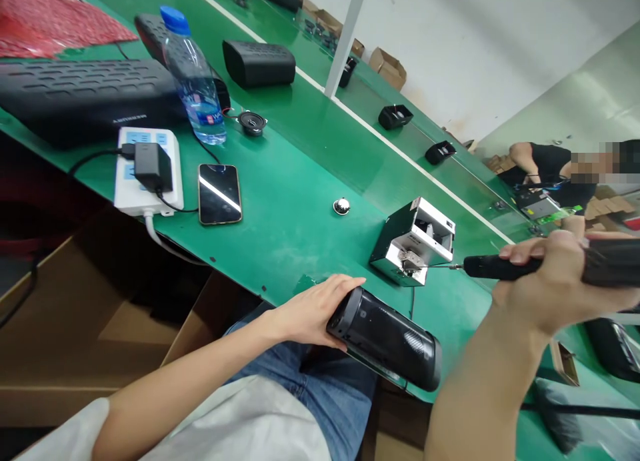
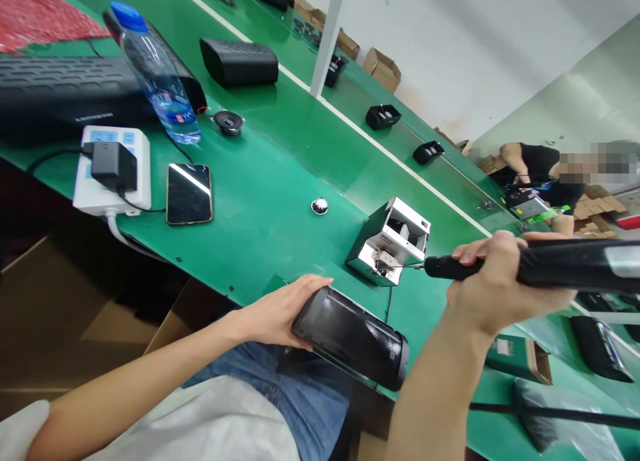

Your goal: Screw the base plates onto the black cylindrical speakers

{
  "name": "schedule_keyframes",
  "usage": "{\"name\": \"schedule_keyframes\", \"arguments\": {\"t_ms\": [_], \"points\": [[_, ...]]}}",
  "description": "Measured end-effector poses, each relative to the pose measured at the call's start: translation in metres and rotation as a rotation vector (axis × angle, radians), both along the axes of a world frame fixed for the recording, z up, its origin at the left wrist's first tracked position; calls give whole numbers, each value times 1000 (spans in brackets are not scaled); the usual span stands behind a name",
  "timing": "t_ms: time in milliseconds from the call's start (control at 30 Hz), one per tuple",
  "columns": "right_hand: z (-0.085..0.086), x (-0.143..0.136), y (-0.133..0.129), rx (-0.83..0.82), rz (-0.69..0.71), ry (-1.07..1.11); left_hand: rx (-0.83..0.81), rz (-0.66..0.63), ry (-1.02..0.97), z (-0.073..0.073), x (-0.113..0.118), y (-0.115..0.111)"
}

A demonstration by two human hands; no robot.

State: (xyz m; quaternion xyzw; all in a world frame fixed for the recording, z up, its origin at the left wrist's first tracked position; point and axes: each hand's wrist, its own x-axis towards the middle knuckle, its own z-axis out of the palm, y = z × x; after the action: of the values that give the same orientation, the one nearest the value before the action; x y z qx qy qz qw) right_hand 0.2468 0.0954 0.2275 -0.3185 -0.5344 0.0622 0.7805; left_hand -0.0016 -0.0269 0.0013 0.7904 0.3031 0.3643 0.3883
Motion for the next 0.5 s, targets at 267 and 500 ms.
{"name": "schedule_keyframes", "arguments": {"t_ms": [267, 500], "points": [[-8, 9, -4, -143, -37, 35, 0, 11, 2, 3, -1, -1], [-9, -2, -28, -211, -40, 48, 4, 12, 0, 3, -1, 0]]}}
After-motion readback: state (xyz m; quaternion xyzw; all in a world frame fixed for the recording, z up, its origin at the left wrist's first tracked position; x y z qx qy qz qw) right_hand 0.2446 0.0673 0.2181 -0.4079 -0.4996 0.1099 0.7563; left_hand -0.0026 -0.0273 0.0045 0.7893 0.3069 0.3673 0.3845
